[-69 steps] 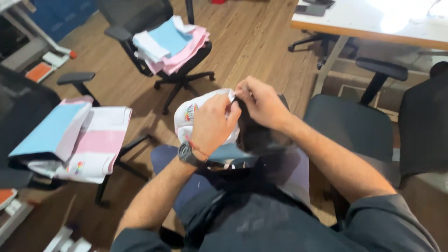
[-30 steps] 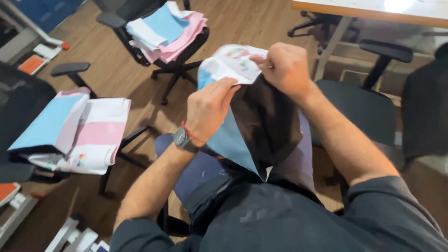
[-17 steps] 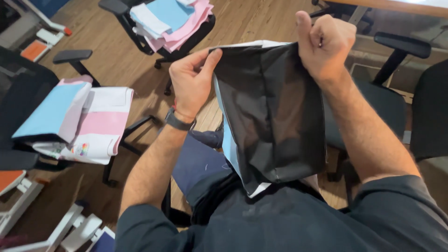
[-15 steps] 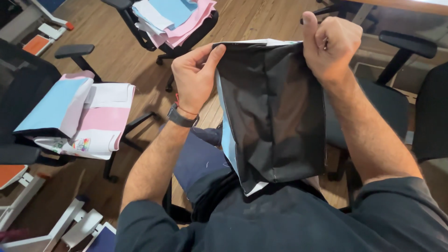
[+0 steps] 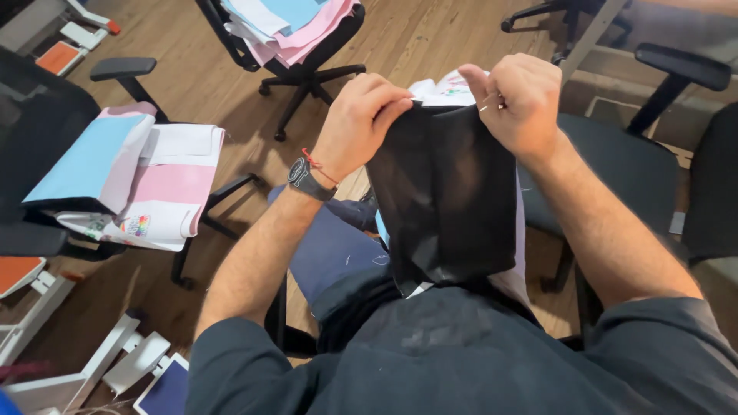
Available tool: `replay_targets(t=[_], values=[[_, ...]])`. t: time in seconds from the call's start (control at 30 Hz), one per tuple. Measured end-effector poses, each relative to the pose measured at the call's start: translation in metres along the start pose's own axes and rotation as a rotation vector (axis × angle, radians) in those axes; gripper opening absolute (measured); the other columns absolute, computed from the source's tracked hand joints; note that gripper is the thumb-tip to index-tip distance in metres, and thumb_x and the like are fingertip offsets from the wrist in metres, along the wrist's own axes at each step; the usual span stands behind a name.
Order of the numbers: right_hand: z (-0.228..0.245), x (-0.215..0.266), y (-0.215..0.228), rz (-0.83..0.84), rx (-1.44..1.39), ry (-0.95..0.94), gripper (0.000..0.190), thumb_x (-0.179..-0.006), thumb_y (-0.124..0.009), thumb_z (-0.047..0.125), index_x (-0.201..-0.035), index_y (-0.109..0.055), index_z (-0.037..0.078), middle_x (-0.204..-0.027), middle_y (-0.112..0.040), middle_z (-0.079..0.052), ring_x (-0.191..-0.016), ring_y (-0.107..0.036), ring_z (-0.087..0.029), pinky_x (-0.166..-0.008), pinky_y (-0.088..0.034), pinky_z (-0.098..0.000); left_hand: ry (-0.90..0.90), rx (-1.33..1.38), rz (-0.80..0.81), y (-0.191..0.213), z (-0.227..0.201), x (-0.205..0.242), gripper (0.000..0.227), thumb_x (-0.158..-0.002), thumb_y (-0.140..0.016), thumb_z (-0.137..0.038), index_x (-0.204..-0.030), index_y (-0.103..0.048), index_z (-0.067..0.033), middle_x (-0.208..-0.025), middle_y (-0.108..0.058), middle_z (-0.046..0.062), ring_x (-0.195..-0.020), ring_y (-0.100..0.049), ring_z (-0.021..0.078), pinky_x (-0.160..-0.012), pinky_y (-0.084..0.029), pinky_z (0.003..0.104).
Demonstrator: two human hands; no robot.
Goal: Inspecting the interior and exterior seams of a custom printed bag and trimming loose threads with a thread snipper.
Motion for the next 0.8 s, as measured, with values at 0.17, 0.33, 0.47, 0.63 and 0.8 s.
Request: replay_targets(t=[0.17,0.33,0.47,0.63,0.8], values=[[-0.008,0.012,0.004,0.009,0.058,-0.038,0.055,-0.095,-0.093,0.001,-0.071,-0.044,0.004,-0.067,-0.047,-0.014,-0.059,-0.048,-0.033,-0.054,-0.034,-0.0424,0.158,0.031,-0.084,0.007,0.008,0.001,0.013,-0.103,-0.071,-0.016,-0.099,-0.069,-0.0042,-0.094,-0.066,0.008,-0.089,-0.064,0.0290,-0.080,-0.051,0.039],[-0.009,0.015,-0.001,-0.040,0.098,-0.085,0.054,-0.095,-0.092,0.003,-0.070,-0.044,0.005,-0.067,-0.046,-0.015,-0.059,-0.048,-0.034,-0.054,-0.035,-0.0418,0.218,0.023,-0.118,0.030,-0.024,-0.018,0.023,-0.105,-0.068,-0.021,-0.110,-0.064,0.0021,-0.105,-0.063,0.013,-0.095,-0.064,0.0311,-0.083,-0.051,0.039],[0.012,-0.020,-0.017,-0.014,-0.106,0.092,0.059,-0.089,-0.094,0.003,-0.067,-0.039,0.007,-0.061,-0.040,-0.011,-0.054,-0.045,-0.030,-0.050,-0.032,-0.0400,-0.161,-0.083,0.069,0.011,-0.019,-0.020,0.025,-0.098,-0.075,-0.022,-0.114,-0.068,-0.0035,-0.113,-0.068,0.011,-0.107,-0.066,0.0302,-0.090,-0.052,0.039],[0.019,-0.013,-0.011,-0.051,-0.219,0.133,0.058,-0.088,-0.094,0.001,-0.067,-0.039,0.006,-0.060,-0.043,-0.008,-0.052,-0.047,-0.027,-0.049,-0.032,-0.0374,-0.027,0.071,0.132,0.006,-0.007,-0.010,0.017,-0.102,-0.072,-0.015,-0.117,-0.070,-0.0104,-0.114,-0.069,0.010,-0.108,-0.067,0.0279,-0.090,-0.055,0.035],[0.024,-0.022,-0.010,-0.084,-0.246,0.117,0.057,-0.087,-0.093,0.002,-0.068,-0.040,0.007,-0.063,-0.049,-0.009,-0.055,-0.051,-0.026,-0.051,-0.035,-0.0364,-0.051,0.017,0.094,-0.001,-0.008,-0.005,0.023,-0.095,-0.077,-0.015,-0.114,-0.070,-0.0050,-0.097,-0.064,0.012,-0.094,-0.063,0.0332,-0.082,-0.052,0.041]])
Point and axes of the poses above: each hand's wrist, its own x-axis away from the middle knuckle, its own y-axis out of the back of the hand, z = x × y, the point moved 3 cm from there along -x, towards the middle knuckle
